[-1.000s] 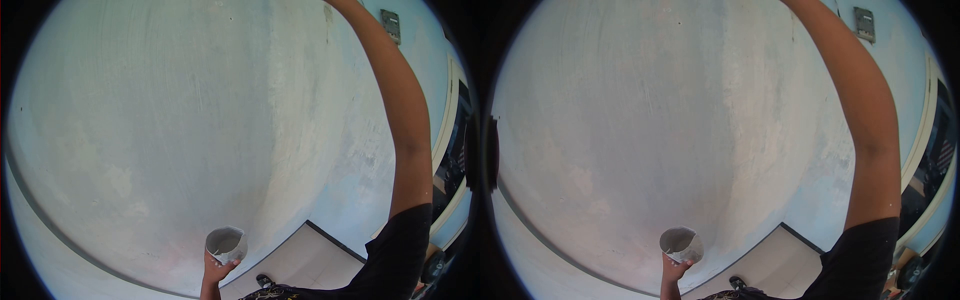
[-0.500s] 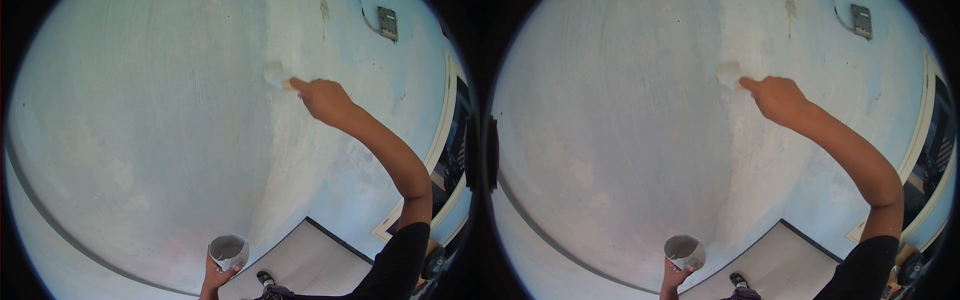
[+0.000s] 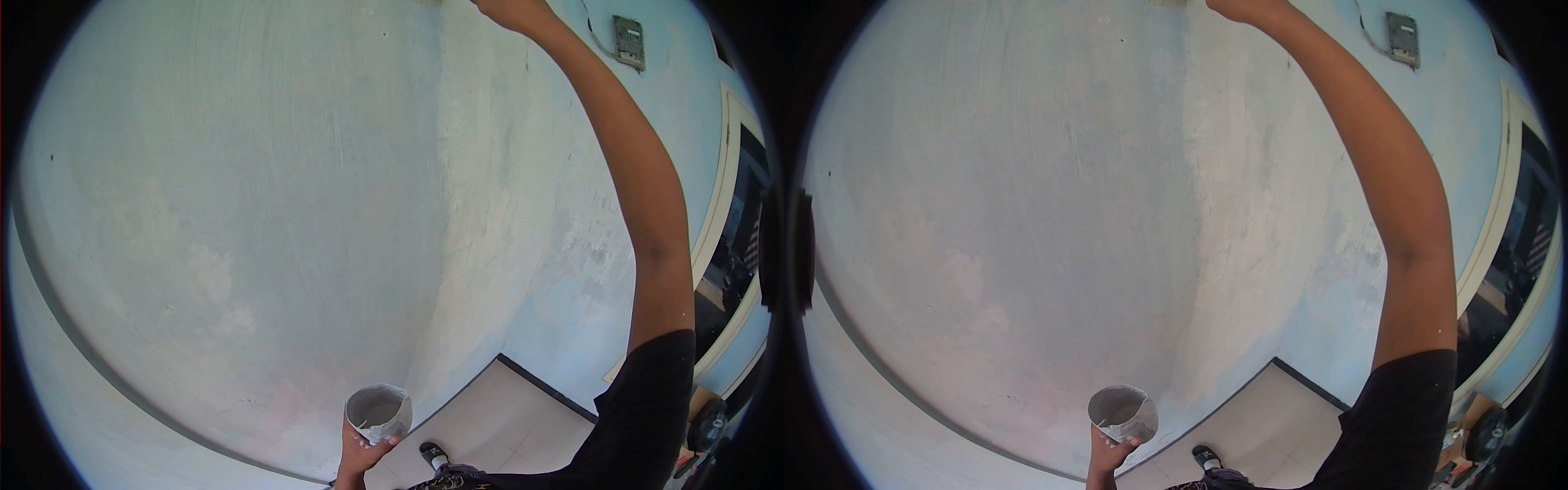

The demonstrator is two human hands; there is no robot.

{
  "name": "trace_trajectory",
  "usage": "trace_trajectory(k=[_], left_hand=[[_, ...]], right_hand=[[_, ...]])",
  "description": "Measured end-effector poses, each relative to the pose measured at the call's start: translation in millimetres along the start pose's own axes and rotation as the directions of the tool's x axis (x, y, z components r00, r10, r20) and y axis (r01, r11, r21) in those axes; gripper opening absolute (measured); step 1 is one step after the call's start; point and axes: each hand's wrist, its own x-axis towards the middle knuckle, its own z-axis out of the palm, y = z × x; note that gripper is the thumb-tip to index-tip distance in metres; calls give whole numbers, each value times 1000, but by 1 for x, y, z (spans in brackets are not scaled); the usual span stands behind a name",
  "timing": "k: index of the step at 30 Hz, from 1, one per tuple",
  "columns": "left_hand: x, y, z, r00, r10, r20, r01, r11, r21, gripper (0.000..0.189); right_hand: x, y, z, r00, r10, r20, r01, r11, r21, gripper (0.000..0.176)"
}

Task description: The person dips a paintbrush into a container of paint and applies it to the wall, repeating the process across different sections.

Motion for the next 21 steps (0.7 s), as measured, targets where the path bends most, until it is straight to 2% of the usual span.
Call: trace_trajectory(k=[1,3,5,6,7,8,9,10,11,13,14,15,16,17,18,19,21], left_hand=[[0,2,1,1000,4,15,-4,1000,3,78],[-1,7,6,1000,11,28,-12,1000,9,78],[-4,8,11,998,1,-67,-1,1000,-1,81],[-4,9,13,998,7,-65,-8,1000,-6,81],[-5,10,12,998,9,-68,-9,1000,2,82],[-4,11,10,998,9,-69,-8,1000,12,82],[-3,13,8,998,11,-63,-11,1000,11,82],[-2,15,7,1000,11,-29,-10,1000,16,81],[-2,16,6,1000,6,1,-6,1000,21,81],[-3,15,4,1000,2,-4,-1,1000,24,81],[-2,17,4,1000,5,-3,-5,999,34,82],[-1,19,5,1000,9,0,-9,999,37,82],[-2,20,7,1000,12,-18,-11,999,37,82],[-3,21,8,999,14,-35,-13,999,37,82],[-2,21,8,999,18,-31,-16,999,38,82],[-2,20,7,999,25,-35,-23,999,43,82],[-3,23,7,999,34,-38,-32,998,55,81]], right_hand=[[-6,-4,-3,1000,-1,1,1,1000,3,21],[-28,-10,-14,986,126,105,-140,981,137,19],[-66,22,13,977,12,214,-17,1000,24,23],[-102,19,19,952,-3,307,-16,998,61,30],[-135,-1,9,930,50,364,-53,999,-3,30],[-160,-1,7,909,16,416,-51,996,73,29],[-174,-5,-2,821,60,567,-107,993,51,35],[-186,-8,-7,761,88,643,-186,979,86,32],[-189,-5,-7,757,85,648,-184,979,86,32],[-194,-3,-3,526,44,850,-188,980,66,25],[-183,2,-6,483,-4,876,-177,979,102,20],[-168,11,-6,513,-64,856,-85,988,125,20],[-145,15,-11,554,-46,831,-40,996,82,24],[-126,21,-9,740,34,671,-48,999,3,24],[-94,28,-15,789,23,614,-59,998,38,22],[-67,33,-19,823,76,564,-158,983,98,20],[-29,33,-29,925,72,373,-62,997,-38,19]])
